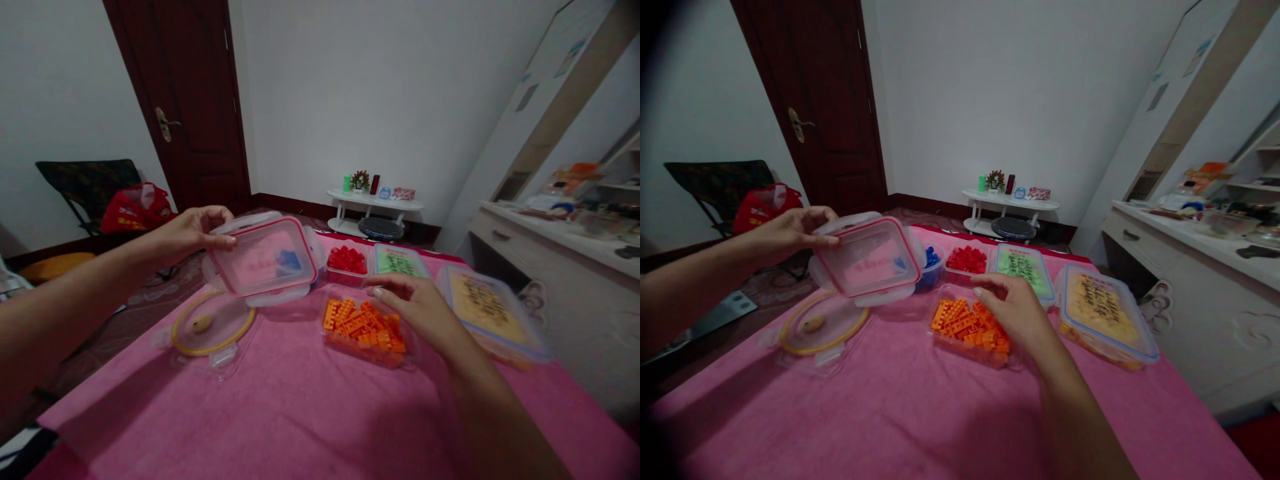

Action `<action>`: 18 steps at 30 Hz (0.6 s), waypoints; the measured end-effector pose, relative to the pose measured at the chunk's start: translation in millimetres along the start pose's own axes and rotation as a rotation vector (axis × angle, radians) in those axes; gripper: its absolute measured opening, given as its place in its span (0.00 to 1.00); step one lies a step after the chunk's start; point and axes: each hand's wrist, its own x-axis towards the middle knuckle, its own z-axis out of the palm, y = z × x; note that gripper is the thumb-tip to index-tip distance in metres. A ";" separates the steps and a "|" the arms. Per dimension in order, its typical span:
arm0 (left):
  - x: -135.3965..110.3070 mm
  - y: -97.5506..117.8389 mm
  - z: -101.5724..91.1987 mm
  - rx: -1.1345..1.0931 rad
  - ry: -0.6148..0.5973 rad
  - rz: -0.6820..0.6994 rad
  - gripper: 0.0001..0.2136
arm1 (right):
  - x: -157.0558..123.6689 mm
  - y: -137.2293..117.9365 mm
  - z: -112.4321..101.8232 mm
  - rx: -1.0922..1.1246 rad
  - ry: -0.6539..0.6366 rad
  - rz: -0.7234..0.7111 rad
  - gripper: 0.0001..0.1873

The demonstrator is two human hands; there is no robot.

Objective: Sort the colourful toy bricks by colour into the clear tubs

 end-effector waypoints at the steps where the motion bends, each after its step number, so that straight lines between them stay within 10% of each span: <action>1: 1.6 5.0 12.1 -0.042 0.104 0.063 0.12 | -1.7 -4.7 2.8 0.064 -0.020 0.032 0.16; 6: 6.2 40.3 79.2 -0.119 0.427 0.428 0.14 | -5.5 -16.3 8.3 0.600 -0.024 0.217 0.31; 10: 1.1 59.4 118.0 0.051 0.311 0.748 0.07 | -2.6 -7.4 -7.1 0.996 -0.032 0.326 0.34; 13: -0.7 60.7 135.7 0.176 0.183 0.906 0.05 | 1.0 7.2 -18.1 1.053 0.049 0.388 0.16; 18: 16.7 38.3 148.6 0.438 0.336 0.769 0.05 | 8.7 36.9 -17.2 0.989 0.254 0.415 0.17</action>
